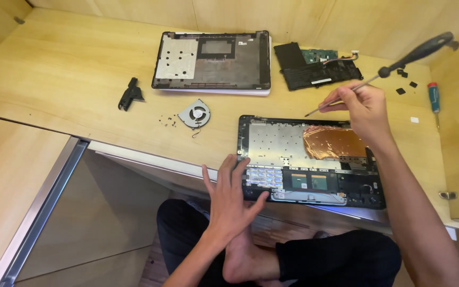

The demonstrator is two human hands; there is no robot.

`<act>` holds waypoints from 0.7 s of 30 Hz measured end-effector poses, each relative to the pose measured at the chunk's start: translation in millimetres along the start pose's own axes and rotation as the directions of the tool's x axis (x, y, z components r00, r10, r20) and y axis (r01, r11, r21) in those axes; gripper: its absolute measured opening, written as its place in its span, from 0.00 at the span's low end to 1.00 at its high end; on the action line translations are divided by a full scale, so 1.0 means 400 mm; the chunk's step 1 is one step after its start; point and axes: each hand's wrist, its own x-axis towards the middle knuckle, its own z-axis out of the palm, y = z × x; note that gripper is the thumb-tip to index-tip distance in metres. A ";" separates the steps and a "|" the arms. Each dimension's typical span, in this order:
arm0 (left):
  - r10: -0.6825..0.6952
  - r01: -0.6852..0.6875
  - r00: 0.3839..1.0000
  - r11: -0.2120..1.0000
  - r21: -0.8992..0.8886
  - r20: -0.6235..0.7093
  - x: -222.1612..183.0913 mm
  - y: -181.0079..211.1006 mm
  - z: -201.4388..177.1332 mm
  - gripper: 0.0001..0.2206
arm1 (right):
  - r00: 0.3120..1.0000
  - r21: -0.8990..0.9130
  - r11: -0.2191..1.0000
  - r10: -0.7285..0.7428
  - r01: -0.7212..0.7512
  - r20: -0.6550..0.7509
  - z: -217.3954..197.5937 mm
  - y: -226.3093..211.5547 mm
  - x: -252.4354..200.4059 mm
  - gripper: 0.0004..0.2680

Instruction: A person disassembles a laptop by unscrewing the motherboard, disconnecting internal ribbon cables, and removing the board from the chassis.

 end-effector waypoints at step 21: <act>0.212 -0.106 0.966 0.848 -0.520 0.148 0.418 -0.090 0.116 0.04 | 0.898 -0.110 0.903 -0.389 0.416 0.204 0.181 0.051 0.069 0.08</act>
